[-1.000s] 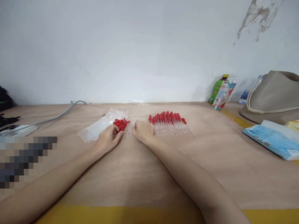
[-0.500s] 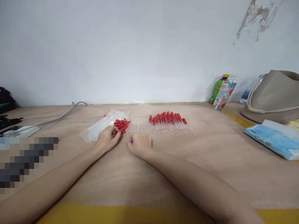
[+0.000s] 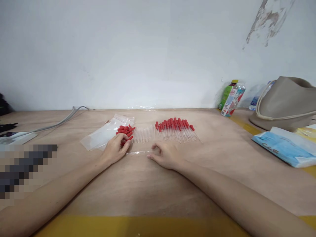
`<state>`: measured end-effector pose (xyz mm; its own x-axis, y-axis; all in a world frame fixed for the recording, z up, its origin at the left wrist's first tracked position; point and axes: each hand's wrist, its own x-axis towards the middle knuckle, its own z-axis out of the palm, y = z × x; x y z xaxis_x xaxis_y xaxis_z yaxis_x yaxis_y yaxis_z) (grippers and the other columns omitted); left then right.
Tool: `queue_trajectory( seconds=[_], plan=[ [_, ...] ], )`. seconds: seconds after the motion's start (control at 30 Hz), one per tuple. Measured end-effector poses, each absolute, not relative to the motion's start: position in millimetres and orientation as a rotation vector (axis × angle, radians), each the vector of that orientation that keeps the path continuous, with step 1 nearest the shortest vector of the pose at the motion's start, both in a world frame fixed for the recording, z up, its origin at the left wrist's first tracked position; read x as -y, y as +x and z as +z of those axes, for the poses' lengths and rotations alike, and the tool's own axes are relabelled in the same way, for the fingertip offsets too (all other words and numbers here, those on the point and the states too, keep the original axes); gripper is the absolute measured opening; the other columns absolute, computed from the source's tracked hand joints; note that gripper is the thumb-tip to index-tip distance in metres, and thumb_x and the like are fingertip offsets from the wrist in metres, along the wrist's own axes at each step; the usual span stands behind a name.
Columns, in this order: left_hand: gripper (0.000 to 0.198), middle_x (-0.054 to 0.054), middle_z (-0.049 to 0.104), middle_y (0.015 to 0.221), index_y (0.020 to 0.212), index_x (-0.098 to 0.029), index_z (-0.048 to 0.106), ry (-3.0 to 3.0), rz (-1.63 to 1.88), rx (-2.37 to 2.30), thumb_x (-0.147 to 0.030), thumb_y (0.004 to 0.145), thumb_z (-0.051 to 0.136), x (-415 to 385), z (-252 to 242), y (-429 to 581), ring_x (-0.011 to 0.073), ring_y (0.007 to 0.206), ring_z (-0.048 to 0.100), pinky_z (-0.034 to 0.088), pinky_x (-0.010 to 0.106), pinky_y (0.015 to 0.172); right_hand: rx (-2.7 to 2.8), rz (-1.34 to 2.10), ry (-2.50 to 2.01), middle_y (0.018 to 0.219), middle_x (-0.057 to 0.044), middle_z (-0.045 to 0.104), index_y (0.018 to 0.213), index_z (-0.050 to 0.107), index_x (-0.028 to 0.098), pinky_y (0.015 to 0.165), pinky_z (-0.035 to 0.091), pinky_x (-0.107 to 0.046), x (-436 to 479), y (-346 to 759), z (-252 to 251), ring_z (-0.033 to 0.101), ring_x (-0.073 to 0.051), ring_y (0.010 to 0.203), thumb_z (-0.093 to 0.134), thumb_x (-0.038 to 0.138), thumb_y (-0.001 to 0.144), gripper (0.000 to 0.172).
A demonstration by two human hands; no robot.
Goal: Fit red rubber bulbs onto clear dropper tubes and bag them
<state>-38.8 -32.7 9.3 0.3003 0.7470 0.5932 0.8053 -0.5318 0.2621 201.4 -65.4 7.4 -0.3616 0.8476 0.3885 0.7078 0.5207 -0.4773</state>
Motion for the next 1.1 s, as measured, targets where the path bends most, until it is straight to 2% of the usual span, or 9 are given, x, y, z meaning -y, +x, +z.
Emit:
queue_trajectory(
  seconds=[0.13,0.27,0.4,0.6,0.73,0.9,1.1],
  plan=[
    [0.006,0.003,0.056,0.08,0.082,-0.018,0.046,-2.458,-1.092,1.454,-0.023,0.083,0.044,32,10,-41,0.017,0.075,0.054,0.044,0.029,0.068,2.246,0.282,-1.102,0.089,-0.002,0.056,0.097,0.059,0.022,0.065,0.036,-0.025,61,168,9,0.051,-0.012,0.075,0.063,0.041,0.072,0.031],
    [0.005,0.004,0.056,0.082,0.083,-0.018,0.046,-2.453,-1.171,1.337,-0.021,0.084,0.043,32,11,-43,0.0176,0.082,0.053,0.044,0.031,0.075,2.274,0.216,-1.074,0.086,-0.002,0.056,0.081,0.061,0.02,0.068,0.035,-0.026,56,152,7,0.05,-0.013,0.079,0.059,0.028,0.078,0.008],
    [0.009,0.004,0.057,0.087,0.092,-0.017,0.048,-2.554,-1.194,1.214,-0.018,0.084,0.044,32,9,-45,0.0164,0.083,0.055,0.045,0.03,0.075,2.24,0.06,-1.154,0.084,-0.004,0.058,0.074,0.057,0.017,0.075,0.031,-0.032,53,164,3,0.048,-0.018,0.086,0.057,0.021,0.079,0.006],
    [0.026,0.007,0.056,0.101,0.111,-0.017,0.048,-2.681,-1.075,1.115,-0.018,0.086,0.043,40,9,-36,0.0178,0.094,0.053,0.044,0.032,0.082,2.118,0.147,-1.159,0.075,0.0,0.061,0.078,0.05,0.018,0.076,0.029,-0.034,54,197,-1,0.052,-0.013,0.069,0.044,0.018,0.086,0.01],
    [0.02,0.005,0.056,0.094,0.102,-0.019,0.055,-2.766,-1.07,1.054,-0.017,0.087,0.043,47,15,-26,0.0149,0.086,0.054,0.046,0.029,0.077,2.022,0.21,-1.089,0.073,0.0,0.062,0.081,0.051,0.019,0.072,0.034,-0.032,55,199,1,0.054,-0.013,0.067,0.044,0.02,0.086,0.008],
    [0.017,0.005,0.058,0.094,0.099,-0.017,0.056,-2.803,-1.102,1.064,-0.017,0.087,0.044,48,16,-23,0.0147,0.087,0.055,0.045,0.029,0.079,2.093,0.103,-1.026,0.084,-0.002,0.065,0.092,0.055,0.019,0.075,0.034,-0.032,58,193,3,0.056,-0.014,0.075,0.046,0.021,0.086,0.011],
    [0.017,0.004,0.062,0.09,0.098,-0.016,0.056,-2.859,-1.146,1.147,-0.021,0.087,0.043,49,16,-20,0.0147,0.081,0.057,0.046,0.028,0.073,2.16,0.017,-0.975,0.082,-0.003,0.064,0.089,0.058,0.018,0.071,0.035,-0.03,61,192,7,0.055,-0.014,0.075,0.045,0.02,0.086,0.014]
  ],
)
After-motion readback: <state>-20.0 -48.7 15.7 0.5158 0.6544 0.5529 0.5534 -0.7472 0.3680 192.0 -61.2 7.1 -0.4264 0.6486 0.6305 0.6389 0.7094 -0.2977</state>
